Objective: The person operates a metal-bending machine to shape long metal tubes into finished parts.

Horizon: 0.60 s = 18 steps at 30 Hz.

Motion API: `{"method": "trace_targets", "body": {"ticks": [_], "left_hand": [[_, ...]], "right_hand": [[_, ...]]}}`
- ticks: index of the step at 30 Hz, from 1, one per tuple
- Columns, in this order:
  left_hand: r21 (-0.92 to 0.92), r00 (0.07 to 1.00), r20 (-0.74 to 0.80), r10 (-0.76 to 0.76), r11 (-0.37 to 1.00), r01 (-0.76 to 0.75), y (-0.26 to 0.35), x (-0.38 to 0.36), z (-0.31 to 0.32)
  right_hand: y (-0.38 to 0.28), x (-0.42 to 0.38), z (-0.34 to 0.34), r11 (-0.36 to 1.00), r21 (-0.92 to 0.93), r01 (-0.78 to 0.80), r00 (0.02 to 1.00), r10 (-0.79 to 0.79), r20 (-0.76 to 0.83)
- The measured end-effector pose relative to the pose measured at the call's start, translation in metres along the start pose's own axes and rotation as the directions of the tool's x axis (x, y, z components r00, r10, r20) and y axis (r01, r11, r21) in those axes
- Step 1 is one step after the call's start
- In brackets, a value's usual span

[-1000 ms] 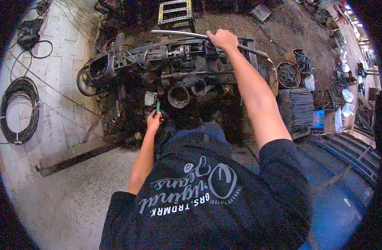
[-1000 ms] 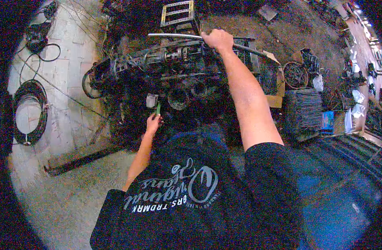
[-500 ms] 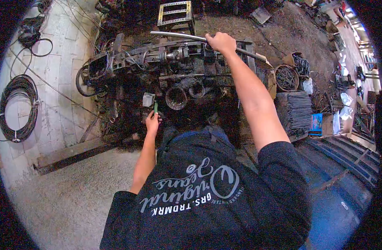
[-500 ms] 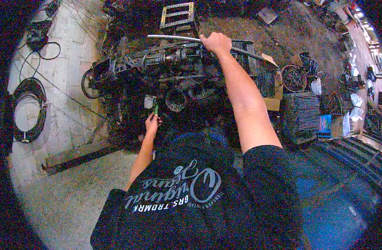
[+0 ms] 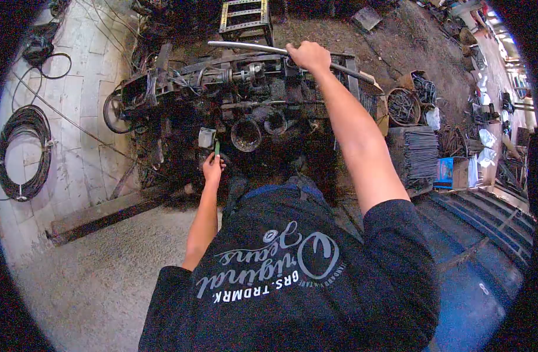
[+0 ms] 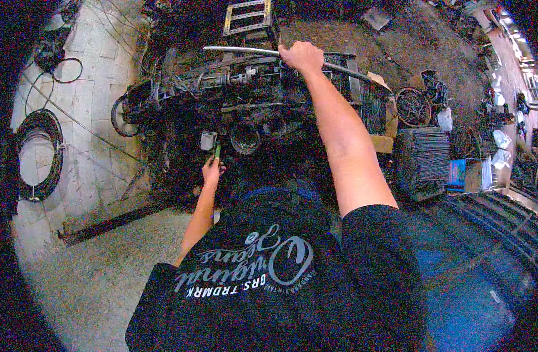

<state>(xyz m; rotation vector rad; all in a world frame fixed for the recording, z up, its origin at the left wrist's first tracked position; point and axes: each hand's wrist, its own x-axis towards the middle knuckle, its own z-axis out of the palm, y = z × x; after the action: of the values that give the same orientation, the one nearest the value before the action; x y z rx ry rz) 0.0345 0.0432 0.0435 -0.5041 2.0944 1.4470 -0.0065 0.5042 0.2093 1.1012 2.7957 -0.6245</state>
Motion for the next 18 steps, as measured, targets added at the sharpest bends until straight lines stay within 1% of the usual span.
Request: {"method": "trace_targets", "body": {"ticks": [2, 8, 9, 10, 14, 16, 18], "left_hand": [[0.009, 1.000, 0.000, -0.005, 1.000, 0.005, 0.0006, 0.0003, 0.0006], [-0.001, 1.000, -0.008, -0.021, 1.000, 0.021, 0.0032, -0.0042, 0.0002], [0.000, 1.000, -0.002, 0.003, 1.000, -0.003, 0.0005, -0.0039, -0.0006], [0.000, 1.000, 0.005, 0.028, 1.000, -0.028, -0.0016, -0.0025, -0.0001], [-0.014, 1.000, 0.012, 0.028, 1.000, -0.028, -0.0029, -0.0030, -0.0008], [0.076, 0.999, 0.003, 0.049, 0.996, -0.049, 0.0009, -0.0049, -0.0008], [0.072, 1.000, 0.002, 0.032, 0.997, -0.032, 0.0027, -0.0054, 0.0000]], "right_hand": [[0.0013, 0.0026, 0.0040, 1.000, 0.005, -0.005, 1.000, 0.005, -0.024], [0.0024, 0.0011, 0.0029, 1.000, 0.011, -0.018, 1.000, 0.018, -0.024], [0.0020, -0.0002, 0.0023, 1.000, 0.011, -0.019, 1.000, 0.019, -0.022], [0.0016, 0.0001, 0.0006, 1.000, 0.008, -0.013, 1.000, 0.013, -0.006], [-0.0007, -0.0009, -0.0043, 1.000, -0.002, -0.001, 0.998, 0.001, 0.059], [-0.0027, -0.0012, -0.0055, 1.000, -0.003, -0.012, 0.998, 0.012, 0.069], [-0.0035, -0.0018, -0.0056, 1.000, -0.004, -0.023, 0.997, 0.023, 0.076]]}}
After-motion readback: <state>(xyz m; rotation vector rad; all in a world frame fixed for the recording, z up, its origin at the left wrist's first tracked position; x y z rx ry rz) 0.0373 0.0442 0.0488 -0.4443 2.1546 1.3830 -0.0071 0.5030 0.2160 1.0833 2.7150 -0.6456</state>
